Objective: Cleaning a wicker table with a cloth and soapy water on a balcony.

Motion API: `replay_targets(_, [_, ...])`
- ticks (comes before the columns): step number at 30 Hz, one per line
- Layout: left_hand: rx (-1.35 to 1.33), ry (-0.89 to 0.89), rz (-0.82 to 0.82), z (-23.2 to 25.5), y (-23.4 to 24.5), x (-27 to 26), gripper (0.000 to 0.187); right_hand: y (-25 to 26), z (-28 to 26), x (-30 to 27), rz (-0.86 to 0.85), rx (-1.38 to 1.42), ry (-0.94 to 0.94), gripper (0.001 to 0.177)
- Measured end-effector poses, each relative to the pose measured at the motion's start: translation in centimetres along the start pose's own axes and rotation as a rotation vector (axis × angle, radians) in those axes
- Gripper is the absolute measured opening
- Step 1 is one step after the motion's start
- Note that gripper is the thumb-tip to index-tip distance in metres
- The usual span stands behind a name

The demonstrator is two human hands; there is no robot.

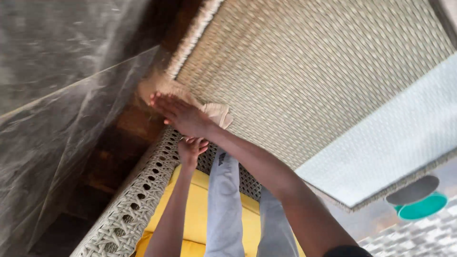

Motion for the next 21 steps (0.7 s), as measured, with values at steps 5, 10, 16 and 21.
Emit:
replay_targets(5, [0.387, 0.133, 0.079, -8.0, 6.9, -2.5, 0.027, 1.5, 1.3, -14.2, -0.040, -0.267, -0.104, 0.070])
replay_targets(10, [0.456, 0.080, 0.012, -8.4, 7.7, -7.2, 0.028, 0.3, 3.0, -34.3, 0.021, -0.541, -0.190, 0.071])
replay_targets(16, [0.664, 0.002, -0.150, -8.5, -2.5, -9.6, 0.031, -0.9, 4.0, -58.0, 0.007, -0.894, -0.417, 0.070])
replay_targets(21, [0.809, -0.084, -0.388, -15.1, -17.1, -18.2, 0.035, -3.9, 0.0, -72.7, 0.426, 0.009, -0.833, 0.066])
Point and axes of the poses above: each hand's wrist, its own x-axis towards the middle knuckle, its own y-axis out of the back of the hand, z = x × y, the point moved 1 cm from there along x, towards the middle knuckle, and after that the axes turned 6 degrees about -y, right-handed, at the moved point
